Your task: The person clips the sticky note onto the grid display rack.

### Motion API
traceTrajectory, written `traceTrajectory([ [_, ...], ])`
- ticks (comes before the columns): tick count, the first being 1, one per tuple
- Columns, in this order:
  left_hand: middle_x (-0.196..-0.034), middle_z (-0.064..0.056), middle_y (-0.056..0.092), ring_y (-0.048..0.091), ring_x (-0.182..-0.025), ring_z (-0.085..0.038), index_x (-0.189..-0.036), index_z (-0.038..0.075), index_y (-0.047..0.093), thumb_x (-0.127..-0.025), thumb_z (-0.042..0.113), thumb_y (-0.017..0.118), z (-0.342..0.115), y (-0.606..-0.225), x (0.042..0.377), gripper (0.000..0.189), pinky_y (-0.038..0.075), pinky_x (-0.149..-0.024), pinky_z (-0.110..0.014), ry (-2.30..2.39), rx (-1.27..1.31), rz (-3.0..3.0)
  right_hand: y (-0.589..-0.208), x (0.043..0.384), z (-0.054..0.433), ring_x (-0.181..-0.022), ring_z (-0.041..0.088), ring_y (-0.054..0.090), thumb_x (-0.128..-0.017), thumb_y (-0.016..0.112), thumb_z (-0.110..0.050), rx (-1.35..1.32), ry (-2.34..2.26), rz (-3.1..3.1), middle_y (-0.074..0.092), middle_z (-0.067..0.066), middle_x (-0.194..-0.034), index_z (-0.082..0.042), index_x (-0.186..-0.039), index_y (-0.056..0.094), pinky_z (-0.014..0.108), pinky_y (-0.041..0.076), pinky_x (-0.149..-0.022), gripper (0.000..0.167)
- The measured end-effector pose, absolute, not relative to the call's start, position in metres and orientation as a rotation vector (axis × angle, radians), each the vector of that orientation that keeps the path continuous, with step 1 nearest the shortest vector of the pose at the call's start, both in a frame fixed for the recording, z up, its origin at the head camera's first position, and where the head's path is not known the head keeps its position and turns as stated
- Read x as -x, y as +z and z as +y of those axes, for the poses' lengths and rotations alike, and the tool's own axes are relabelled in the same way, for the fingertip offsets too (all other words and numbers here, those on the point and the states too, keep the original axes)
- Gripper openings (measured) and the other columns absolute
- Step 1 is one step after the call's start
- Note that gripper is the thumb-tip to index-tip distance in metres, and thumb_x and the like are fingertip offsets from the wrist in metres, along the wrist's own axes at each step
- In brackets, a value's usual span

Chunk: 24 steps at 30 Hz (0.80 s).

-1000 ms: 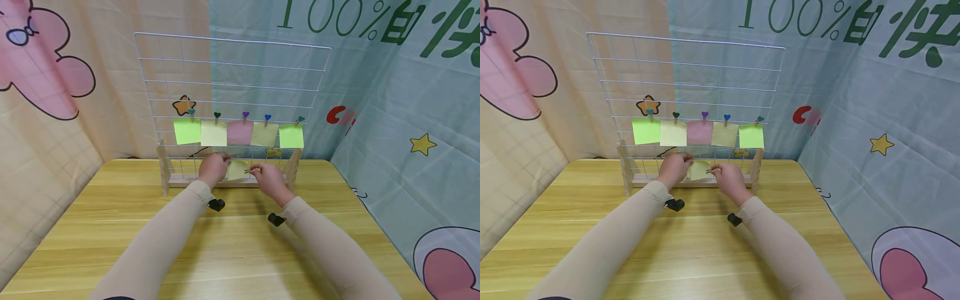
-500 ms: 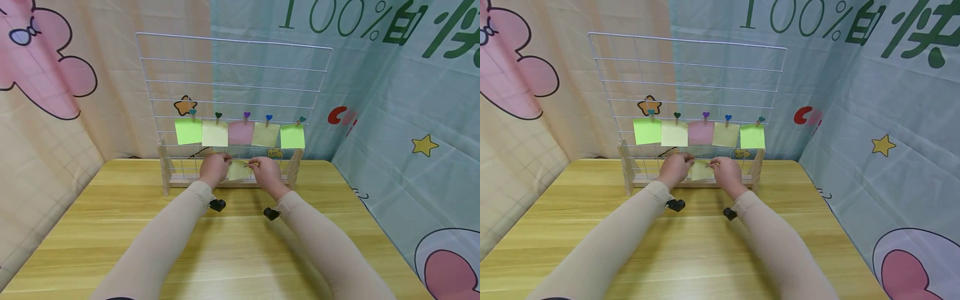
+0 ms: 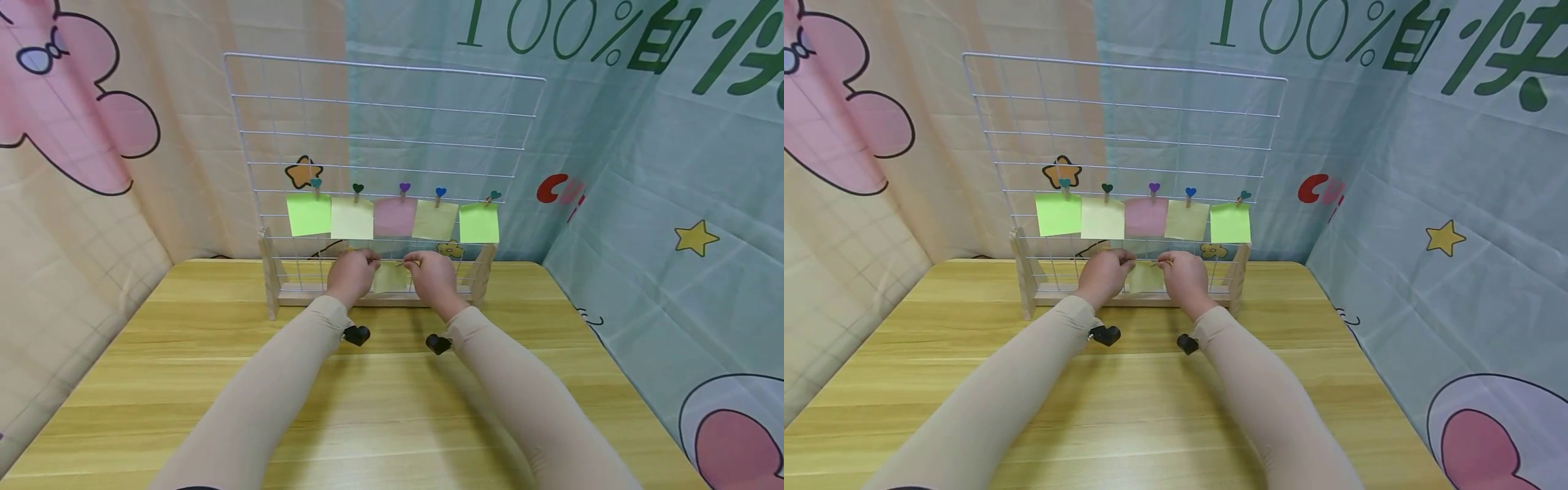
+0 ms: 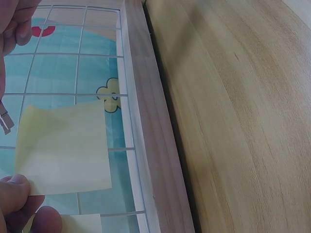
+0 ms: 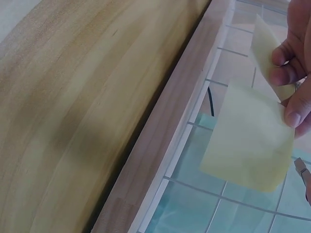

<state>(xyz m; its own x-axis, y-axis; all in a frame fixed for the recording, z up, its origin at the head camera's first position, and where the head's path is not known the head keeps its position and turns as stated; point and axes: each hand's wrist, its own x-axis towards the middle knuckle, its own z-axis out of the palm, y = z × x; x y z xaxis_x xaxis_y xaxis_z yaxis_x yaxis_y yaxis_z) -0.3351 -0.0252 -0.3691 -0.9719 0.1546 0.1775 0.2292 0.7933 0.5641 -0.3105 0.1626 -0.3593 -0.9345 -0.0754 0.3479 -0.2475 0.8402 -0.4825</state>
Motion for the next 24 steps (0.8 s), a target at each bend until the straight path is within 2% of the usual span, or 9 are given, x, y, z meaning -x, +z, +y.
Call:
traceTrajectory([
  [3, -0.124, -0.001, 0.077, 0.074, -0.104, -0.025, -0.130, 0.021, 0.074, -0.110, 0.033, 0.057, -0.0253, -0.3691, 0.3356, 0.029, 0.060, -0.082, -0.043, -0.912, 0.307, -2.858, -0.3586, 0.3112, 0.1619, -0.050, 0.013, 0.044, -0.106, 0.064, -0.028, -0.246, 0.759, -2.689, 0.081, 0.005, -0.110, -0.015, -0.118, 0.081, 0.027, 0.036, -0.052, 0.024],
  [11, -0.124, -0.001, 0.077, 0.075, -0.103, -0.024, -0.130, 0.021, 0.074, -0.110, 0.034, 0.057, -0.0254, -0.3697, 0.3358, 0.029, 0.060, -0.083, -0.043, -0.902, 0.303, -2.866, -0.3576, 0.3122, 0.1600, -0.055, 0.015, 0.050, -0.105, 0.066, -0.026, -0.258, 0.757, -2.664, 0.081, 0.005, -0.112, -0.014, -0.116, 0.082, 0.027, 0.037, -0.053, 0.023],
  [24, -0.123, -0.002, 0.078, 0.075, -0.102, -0.025, -0.128, 0.020, 0.075, -0.109, 0.032, 0.058, -0.0263, -0.3685, 0.3335, 0.027, 0.060, -0.081, -0.042, -0.913, 0.317, -2.845, -0.3575, 0.3145, 0.1598, -0.050, 0.014, 0.043, -0.105, 0.066, -0.027, -0.227, 0.756, -2.678, 0.081, 0.004, -0.105, -0.016, -0.116, 0.082, 0.027, 0.032, -0.049, 0.022],
])
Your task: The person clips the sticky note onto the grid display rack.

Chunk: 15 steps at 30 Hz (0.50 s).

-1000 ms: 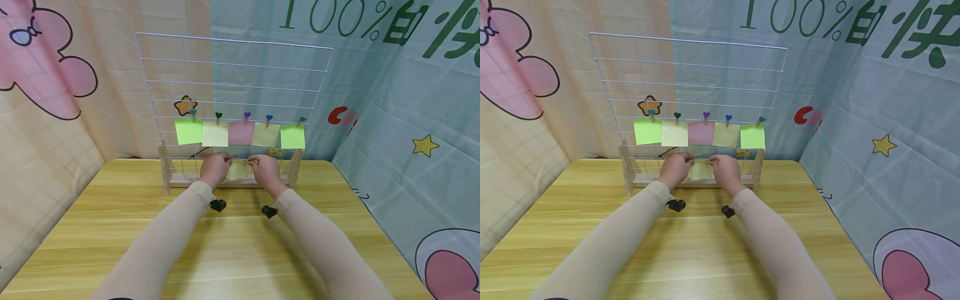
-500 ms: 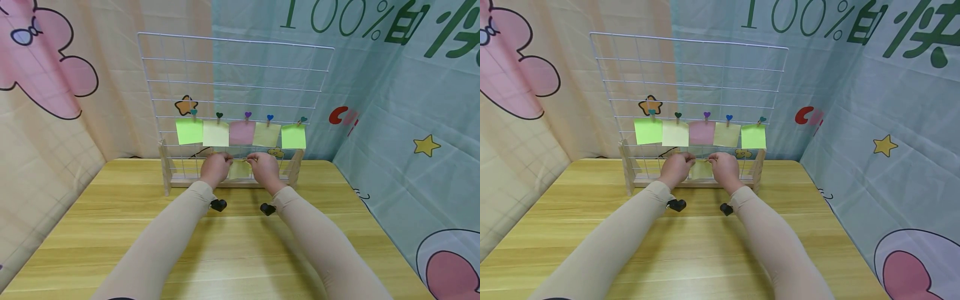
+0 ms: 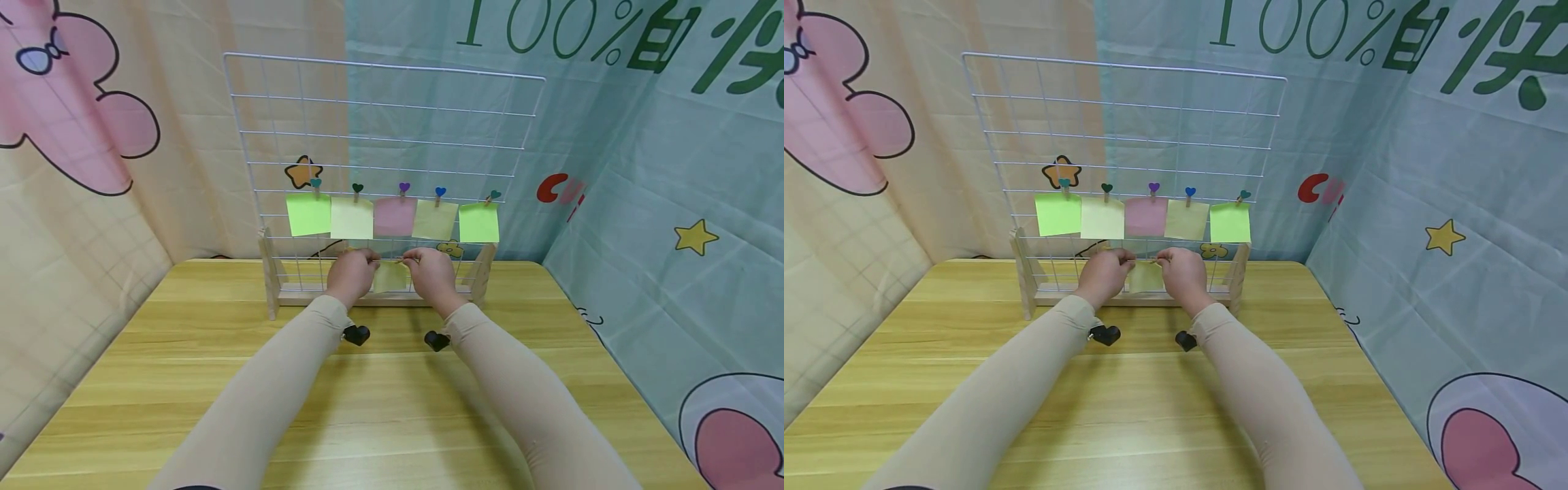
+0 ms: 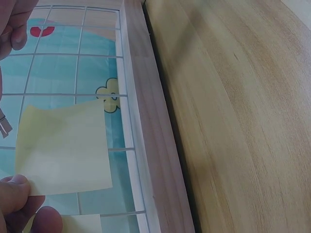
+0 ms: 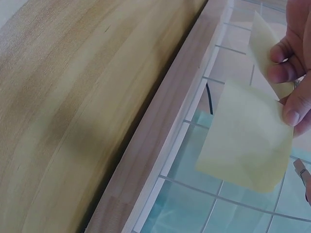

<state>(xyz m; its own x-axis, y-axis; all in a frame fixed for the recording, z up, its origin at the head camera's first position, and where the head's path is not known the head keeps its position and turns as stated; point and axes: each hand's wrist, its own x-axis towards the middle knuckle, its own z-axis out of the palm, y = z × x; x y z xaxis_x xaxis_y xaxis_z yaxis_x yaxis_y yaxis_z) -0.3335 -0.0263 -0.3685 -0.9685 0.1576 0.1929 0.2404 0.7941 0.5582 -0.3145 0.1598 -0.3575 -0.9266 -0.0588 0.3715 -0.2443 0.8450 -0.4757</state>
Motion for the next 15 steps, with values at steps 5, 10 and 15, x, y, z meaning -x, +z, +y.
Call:
traceTrajectory([
  [5, -0.124, -0.002, 0.078, 0.075, -0.101, -0.024, -0.128, 0.020, 0.075, -0.110, 0.032, 0.058, -0.0265, -0.3684, 0.3337, 0.028, 0.060, -0.080, -0.042, -0.919, 0.314, -2.853, -0.3568, 0.3145, 0.1591, -0.051, 0.015, 0.044, -0.105, 0.066, -0.027, -0.224, 0.770, -2.690, 0.081, 0.004, -0.104, -0.016, -0.116, 0.082, 0.027, 0.033, -0.049, 0.022],
  [10, -0.124, -0.001, 0.077, 0.075, -0.102, -0.024, -0.129, 0.021, 0.075, -0.110, 0.032, 0.057, -0.0262, -0.3691, 0.3349, 0.028, 0.060, -0.081, -0.042, -0.926, 0.313, -2.856, -0.3568, 0.3157, 0.1577, -0.052, 0.014, 0.045, -0.105, 0.066, -0.026, -0.228, 0.774, -2.705, 0.081, 0.004, -0.110, -0.015, -0.116, 0.082, 0.027, 0.035, -0.051, 0.023],
  [15, -0.123, -0.001, 0.078, 0.075, -0.100, -0.023, -0.130, 0.021, 0.074, -0.110, 0.033, 0.058, -0.0255, -0.3688, 0.3339, 0.028, 0.060, -0.080, -0.041, -0.919, 0.311, -2.864, -0.3583, 0.3178, 0.1576, -0.056, 0.015, 0.053, -0.106, 0.065, -0.025, -0.250, 0.744, -2.698, 0.081, 0.005, -0.111, -0.014, -0.116, 0.082, 0.027, 0.039, -0.053, 0.023],
])
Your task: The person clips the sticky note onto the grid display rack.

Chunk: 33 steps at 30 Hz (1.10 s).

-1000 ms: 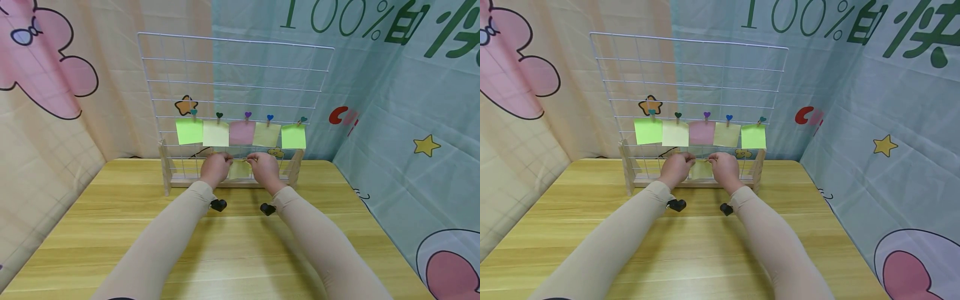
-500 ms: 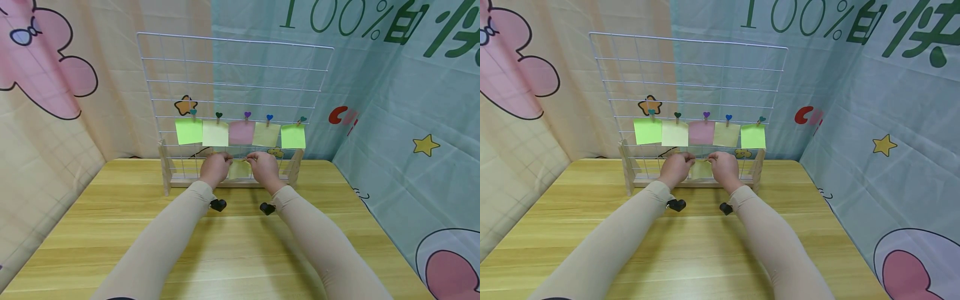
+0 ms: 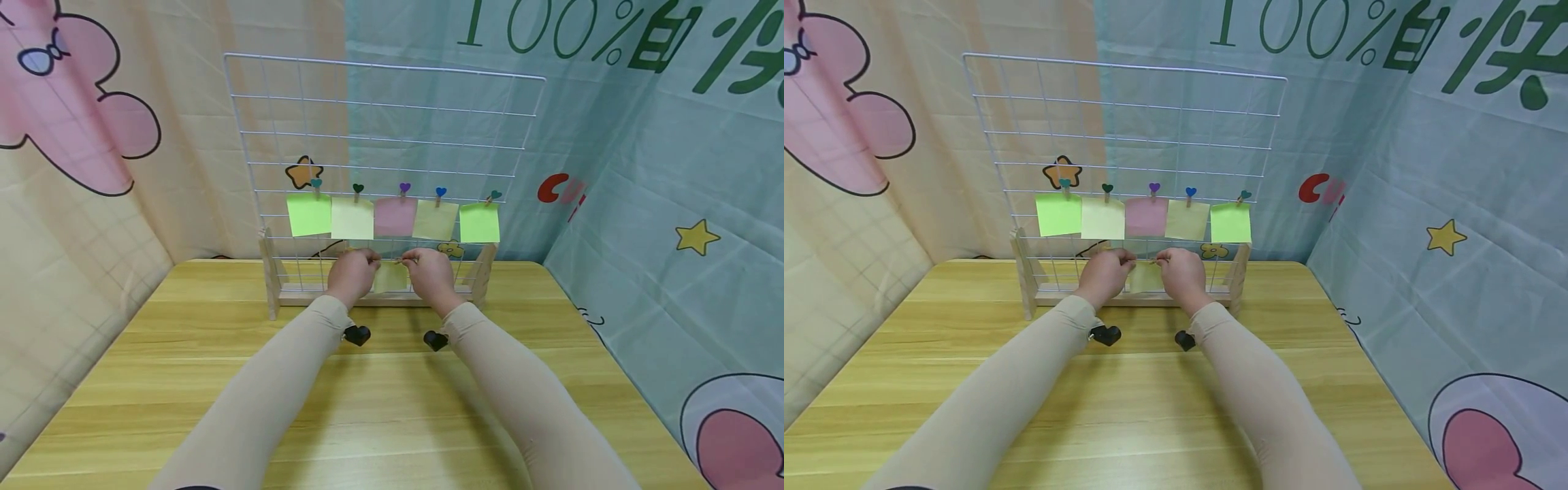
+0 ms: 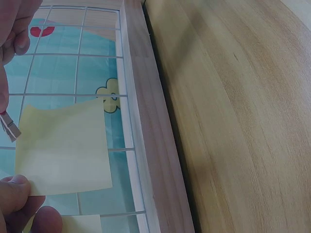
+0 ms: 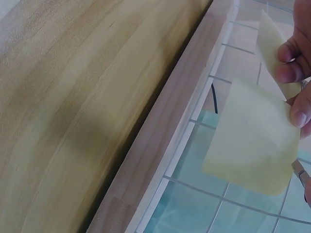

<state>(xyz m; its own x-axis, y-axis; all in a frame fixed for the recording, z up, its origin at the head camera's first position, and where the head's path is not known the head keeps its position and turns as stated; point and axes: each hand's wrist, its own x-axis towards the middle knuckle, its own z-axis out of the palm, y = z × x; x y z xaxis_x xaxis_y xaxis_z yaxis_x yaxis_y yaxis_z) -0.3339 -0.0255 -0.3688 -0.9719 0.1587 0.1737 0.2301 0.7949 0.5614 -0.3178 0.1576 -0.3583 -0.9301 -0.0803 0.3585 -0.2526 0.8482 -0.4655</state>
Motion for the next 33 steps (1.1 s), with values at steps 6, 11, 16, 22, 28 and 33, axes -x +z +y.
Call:
traceTrajectory([
  [6, -0.123, -0.001, 0.078, 0.074, -0.099, -0.022, -0.129, 0.021, 0.074, -0.110, 0.032, 0.058, -0.025, -0.368, 0.333, 0.028, 0.058, -0.080, -0.039, -0.923, 0.316, -2.855, -0.359, 0.321, 0.157, -0.080, 0.019, 0.070, -0.106, 0.065, -0.026, -0.253, 0.681, -2.706, 0.081, 0.003, -0.112, -0.015, -0.114, 0.082, 0.033, 0.054, -0.068, 0.022],
  [11, -0.124, -0.002, 0.077, 0.074, -0.102, -0.023, -0.129, 0.021, 0.074, -0.109, 0.031, 0.058, -0.026, -0.369, 0.333, 0.027, 0.059, -0.082, -0.040, -0.929, 0.327, -2.846, -0.356, 0.324, 0.155, -0.085, 0.020, 0.073, -0.106, 0.063, -0.026, -0.265, 0.658, -2.733, 0.081, 0.003, -0.113, -0.014, -0.115, 0.082, 0.036, 0.058, -0.074, 0.023],
  [16, -0.126, -0.001, 0.077, 0.074, -0.105, -0.024, -0.130, 0.021, 0.074, -0.109, 0.031, 0.058, -0.026, -0.369, 0.333, 0.028, 0.060, -0.083, -0.042, -0.946, 0.323, -2.853, -0.354, 0.327, 0.154, -0.092, 0.022, 0.075, -0.107, 0.062, -0.026, -0.257, 0.639, -2.777, 0.081, 0.004, -0.115, -0.014, -0.118, 0.080, 0.038, 0.060, -0.080, 0.024],
  [22, -0.126, -0.001, 0.076, 0.074, -0.106, -0.024, -0.131, 0.021, 0.073, -0.110, 0.032, 0.057, -0.026, -0.369, 0.333, 0.028, 0.059, -0.084, -0.042, -0.948, 0.311, -2.859, -0.351, 0.330, 0.153, -0.101, 0.023, 0.075, -0.107, 0.062, -0.024, -0.266, 0.614, -2.822, 0.080, 0.004, -0.116, -0.014, -0.119, 0.080, 0.040, 0.060, -0.086, 0.023],
  [28, -0.126, -0.001, 0.077, 0.073, -0.107, -0.025, -0.129, 0.020, 0.074, -0.109, 0.032, 0.058, -0.025, -0.369, 0.334, 0.028, 0.059, -0.084, -0.042, -0.937, 0.310, -2.855, -0.346, 0.333, 0.154, -0.108, 0.024, 0.074, -0.108, 0.062, -0.022, -0.319, 0.563, -2.855, 0.080, 0.003, -0.118, -0.014, -0.119, 0.080, 0.040, 0.061, -0.092, 0.022],
  [33, -0.126, -0.001, 0.077, 0.074, -0.107, -0.025, -0.129, 0.020, 0.074, -0.110, 0.032, 0.058, -0.026, -0.369, 0.334, 0.028, 0.059, -0.084, -0.042, -0.931, 0.307, -2.856, -0.344, 0.335, 0.154, -0.111, 0.024, 0.074, -0.108, 0.060, -0.022, -0.345, 0.524, -2.877, 0.080, 0.002, -0.118, -0.015, -0.118, 0.080, 0.041, 0.060, -0.095, 0.023],
])
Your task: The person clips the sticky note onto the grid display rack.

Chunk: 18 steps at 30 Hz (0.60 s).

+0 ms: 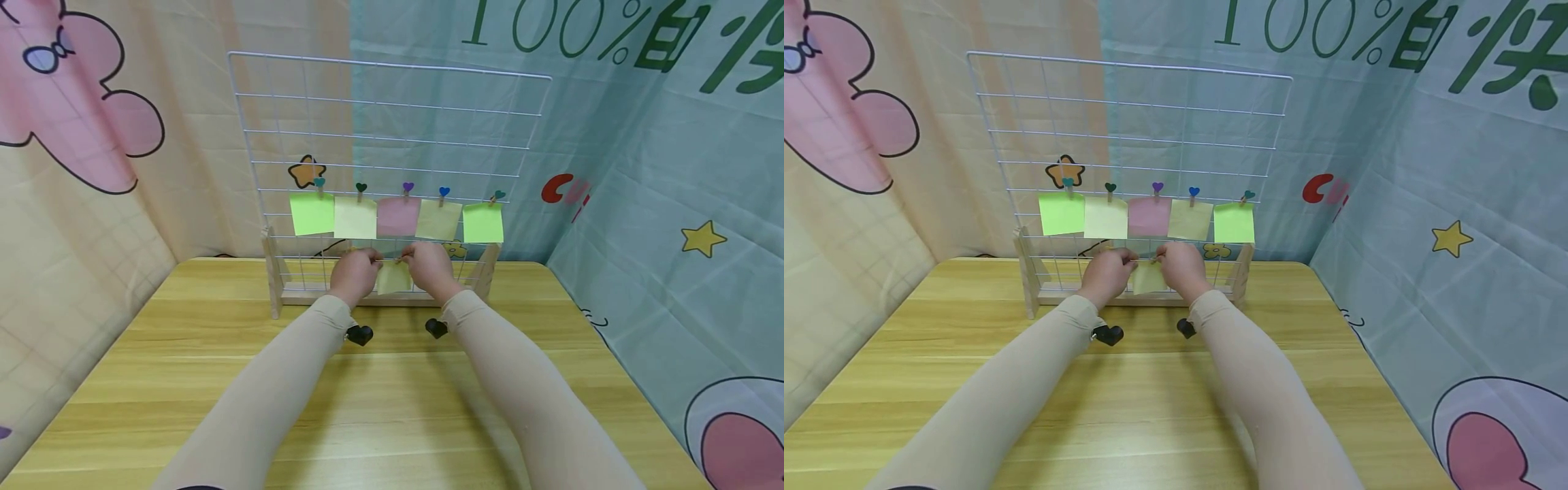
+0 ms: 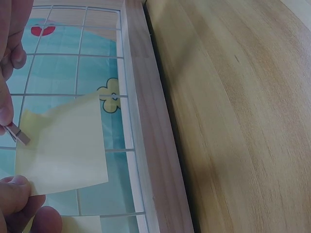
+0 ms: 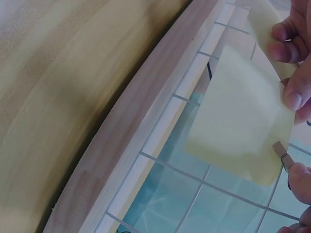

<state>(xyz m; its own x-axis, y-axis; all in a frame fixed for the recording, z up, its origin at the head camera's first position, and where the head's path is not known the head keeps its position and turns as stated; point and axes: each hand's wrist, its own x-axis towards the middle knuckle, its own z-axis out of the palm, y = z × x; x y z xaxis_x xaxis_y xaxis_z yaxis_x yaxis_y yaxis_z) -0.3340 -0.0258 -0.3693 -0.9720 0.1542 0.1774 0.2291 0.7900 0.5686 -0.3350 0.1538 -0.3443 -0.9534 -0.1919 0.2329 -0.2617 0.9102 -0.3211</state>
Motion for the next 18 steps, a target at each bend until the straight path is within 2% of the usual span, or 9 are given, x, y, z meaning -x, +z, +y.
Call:
traceTrajectory([
  [8, -0.126, -0.001, 0.077, 0.074, -0.107, -0.024, -0.130, 0.020, 0.073, -0.110, 0.032, 0.058, -0.0258, -0.3682, 0.3325, 0.028, 0.059, -0.084, -0.042, -0.933, 0.305, -2.862, -0.3444, 0.3332, 0.1516, -0.112, 0.023, 0.074, -0.109, 0.058, -0.023, -0.317, 0.550, -2.895, 0.079, 0.002, -0.122, -0.014, -0.126, 0.077, 0.039, 0.060, -0.093, 0.026],
  [12, -0.125, -0.002, 0.077, 0.074, -0.106, -0.025, -0.130, 0.020, 0.073, -0.109, 0.032, 0.058, -0.0257, -0.3677, 0.3318, 0.028, 0.060, -0.084, -0.042, -0.926, 0.312, -2.857, -0.3453, 0.3314, 0.1513, -0.106, 0.022, 0.075, -0.110, 0.057, -0.025, -0.326, 0.552, -2.881, 0.079, 0.003, -0.123, -0.015, -0.129, 0.076, 0.038, 0.060, -0.088, 0.028],
  [15, -0.125, -0.002, 0.077, 0.074, -0.106, -0.025, -0.130, 0.020, 0.074, -0.109, 0.032, 0.058, -0.0254, -0.3675, 0.3314, 0.028, 0.060, -0.084, -0.042, -0.921, 0.312, -2.854, -0.3467, 0.3302, 0.1517, -0.087, 0.021, 0.073, -0.111, 0.055, -0.025, -0.347, 0.543, -2.879, 0.078, 0.004, -0.123, -0.015, -0.132, 0.074, 0.036, 0.058, -0.077, 0.030],
  [18, -0.126, -0.002, 0.077, 0.074, -0.107, -0.025, -0.130, 0.020, 0.074, -0.110, 0.031, 0.058, -0.0250, -0.3670, 0.3306, 0.028, 0.060, -0.085, -0.042, -0.926, 0.310, -2.858, -0.3487, 0.3294, 0.1524, -0.070, 0.018, 0.062, -0.112, 0.054, -0.025, -0.361, 0.550, -2.879, 0.078, 0.005, -0.125, -0.015, -0.136, 0.072, 0.032, 0.051, -0.069, 0.032],
])
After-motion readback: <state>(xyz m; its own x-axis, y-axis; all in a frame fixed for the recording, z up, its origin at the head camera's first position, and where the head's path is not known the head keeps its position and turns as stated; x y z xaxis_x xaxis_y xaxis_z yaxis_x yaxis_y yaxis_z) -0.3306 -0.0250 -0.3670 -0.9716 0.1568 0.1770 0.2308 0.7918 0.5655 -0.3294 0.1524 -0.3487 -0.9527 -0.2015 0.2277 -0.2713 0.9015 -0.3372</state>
